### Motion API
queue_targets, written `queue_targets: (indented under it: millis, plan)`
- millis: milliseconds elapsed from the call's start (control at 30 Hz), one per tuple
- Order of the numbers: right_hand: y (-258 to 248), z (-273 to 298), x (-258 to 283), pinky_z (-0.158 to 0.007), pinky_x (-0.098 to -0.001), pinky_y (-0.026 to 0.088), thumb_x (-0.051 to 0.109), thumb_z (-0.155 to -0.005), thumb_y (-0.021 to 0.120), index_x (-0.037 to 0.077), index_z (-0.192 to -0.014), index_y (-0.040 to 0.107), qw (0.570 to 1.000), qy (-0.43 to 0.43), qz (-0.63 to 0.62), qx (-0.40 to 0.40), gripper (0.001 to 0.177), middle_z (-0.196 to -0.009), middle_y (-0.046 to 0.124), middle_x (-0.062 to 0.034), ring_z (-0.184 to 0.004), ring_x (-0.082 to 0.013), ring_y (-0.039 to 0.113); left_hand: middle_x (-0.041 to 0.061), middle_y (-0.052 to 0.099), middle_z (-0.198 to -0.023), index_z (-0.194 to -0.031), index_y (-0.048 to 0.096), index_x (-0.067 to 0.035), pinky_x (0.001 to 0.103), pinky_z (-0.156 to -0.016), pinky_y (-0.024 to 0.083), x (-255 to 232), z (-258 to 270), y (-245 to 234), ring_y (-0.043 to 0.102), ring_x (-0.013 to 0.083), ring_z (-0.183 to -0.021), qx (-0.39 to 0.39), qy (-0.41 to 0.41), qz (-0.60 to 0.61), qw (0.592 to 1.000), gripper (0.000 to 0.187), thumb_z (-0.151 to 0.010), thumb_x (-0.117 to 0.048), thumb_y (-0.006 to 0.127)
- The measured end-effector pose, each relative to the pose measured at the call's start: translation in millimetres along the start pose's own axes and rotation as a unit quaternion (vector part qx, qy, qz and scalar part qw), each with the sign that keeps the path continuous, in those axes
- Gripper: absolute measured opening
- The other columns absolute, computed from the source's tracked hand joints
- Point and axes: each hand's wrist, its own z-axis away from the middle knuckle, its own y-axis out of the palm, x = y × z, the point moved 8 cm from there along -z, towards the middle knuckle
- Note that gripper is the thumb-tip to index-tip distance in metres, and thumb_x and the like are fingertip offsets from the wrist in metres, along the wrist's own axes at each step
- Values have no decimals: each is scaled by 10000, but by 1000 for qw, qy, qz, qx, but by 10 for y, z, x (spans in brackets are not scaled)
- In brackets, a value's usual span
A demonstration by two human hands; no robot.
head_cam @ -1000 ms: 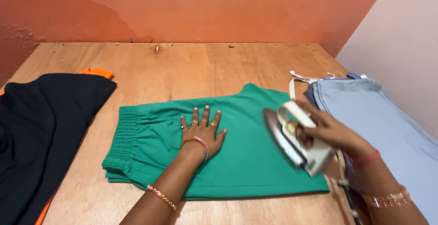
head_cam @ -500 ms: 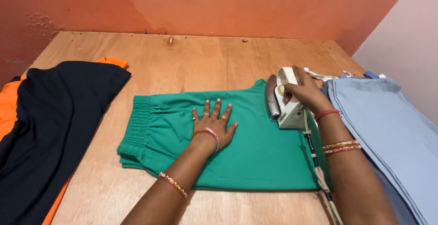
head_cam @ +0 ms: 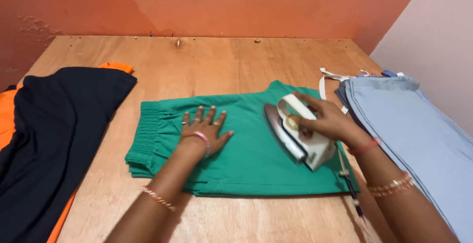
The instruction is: The person irons a green pair of pants on a wooden table. They unfold the pants, smooth the fabric, and use an iron to press the garment flat. The person folds the pants and continues ironing the folded sections.
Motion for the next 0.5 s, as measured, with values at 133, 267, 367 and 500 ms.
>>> queue_targets:
  millis: [133, 267, 367, 500]
  plan:
    - [15, -413, 3, -641, -313, 577, 211, -769, 703, 29, -1458, 532, 999, -10, -1, -42, 733, -863, 766, -147, -652, -174, 734, 32, 100, -1699, -1615, 184, -314, 515, -1244, 31, 280, 210, 4, 49, 295, -1566, -61, 19, 9, 998, 752, -969, -686, 281]
    - [105, -549, 79, -627, -290, 577, 111, -791, 662, -1, -1501, 459, 997, -30, -73, -28, 747, -812, 754, -145, -647, -155, 724, 35, 144, -1696, -1608, 227, -307, 505, -1241, 50, 304, 209, 21, 80, 298, -1563, -84, 25, 18, 996, 719, -979, -654, 254]
    - [332, -395, 265, -538, -293, 536, 8, -783, 663, -15, -1508, 462, 962, -51, -247, 100, 752, -789, 690, -93, -585, -141, 648, 34, 152, -1689, -1601, 246, -312, 507, -1243, 50, 317, 191, 35, 79, 295, -1561, -84, 21, 29, 996, 714, -979, -662, 232]
    - [627, -31, 478, -517, -263, 530, -11, -789, 630, 36, -1565, 408, 933, -39, -271, 232, 808, -794, 691, -92, -580, -112, 638, 21, 164, -1695, -1590, 284, -337, 509, -1252, 56, 342, 158, 51, 85, 286, -1569, -81, 22, 55, 995, 664, -1000, -629, 195]
